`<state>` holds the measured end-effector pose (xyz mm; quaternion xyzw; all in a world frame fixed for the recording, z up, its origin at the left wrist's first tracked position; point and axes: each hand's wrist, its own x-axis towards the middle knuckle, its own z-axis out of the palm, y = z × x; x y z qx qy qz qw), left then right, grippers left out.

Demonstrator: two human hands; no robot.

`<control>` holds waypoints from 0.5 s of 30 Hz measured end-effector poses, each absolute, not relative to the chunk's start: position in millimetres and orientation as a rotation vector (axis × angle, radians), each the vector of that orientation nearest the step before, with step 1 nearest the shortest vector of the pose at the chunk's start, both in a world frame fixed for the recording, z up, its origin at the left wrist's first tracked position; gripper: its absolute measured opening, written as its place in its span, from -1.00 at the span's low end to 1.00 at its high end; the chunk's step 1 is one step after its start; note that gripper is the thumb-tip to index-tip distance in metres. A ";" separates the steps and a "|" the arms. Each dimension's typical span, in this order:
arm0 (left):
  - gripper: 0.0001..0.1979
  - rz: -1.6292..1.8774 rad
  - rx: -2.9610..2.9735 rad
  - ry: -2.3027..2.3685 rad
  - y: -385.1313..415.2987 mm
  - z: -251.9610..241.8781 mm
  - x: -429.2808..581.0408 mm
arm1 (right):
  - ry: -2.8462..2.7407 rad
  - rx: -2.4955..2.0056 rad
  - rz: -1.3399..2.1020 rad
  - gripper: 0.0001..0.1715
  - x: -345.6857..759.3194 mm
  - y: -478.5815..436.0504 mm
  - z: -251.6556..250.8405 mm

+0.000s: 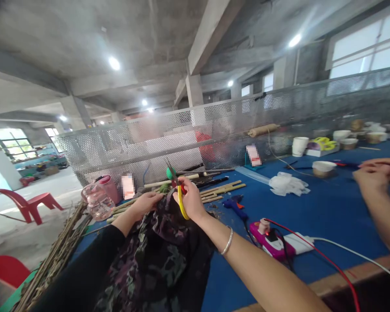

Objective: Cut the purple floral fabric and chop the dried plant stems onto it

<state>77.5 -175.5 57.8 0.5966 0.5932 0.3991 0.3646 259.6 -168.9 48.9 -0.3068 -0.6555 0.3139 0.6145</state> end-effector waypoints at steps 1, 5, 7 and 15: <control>-0.55 1.075 1.566 1.534 -188.8 66.5 75.9 | -1.490 -0.707 0.742 -0.67 264.9 -179.5 53.2; -0.50 1.386 1.566 1.577 -263.2 83.0 76.0 | -1.449 -0.679 0.930 -0.62 278.7 -226.7 54.6; -0.47 1.460 1.439 1.582 -305.3 69.3 83.4 | -1.471 -0.691 1.093 -0.60 280.2 -250.6 42.6; -0.41 1.476 0.789 1.518 -397.8 -29.8 121.4 | -1.549 -0.932 1.314 -0.54 296.5 -318.3 -22.6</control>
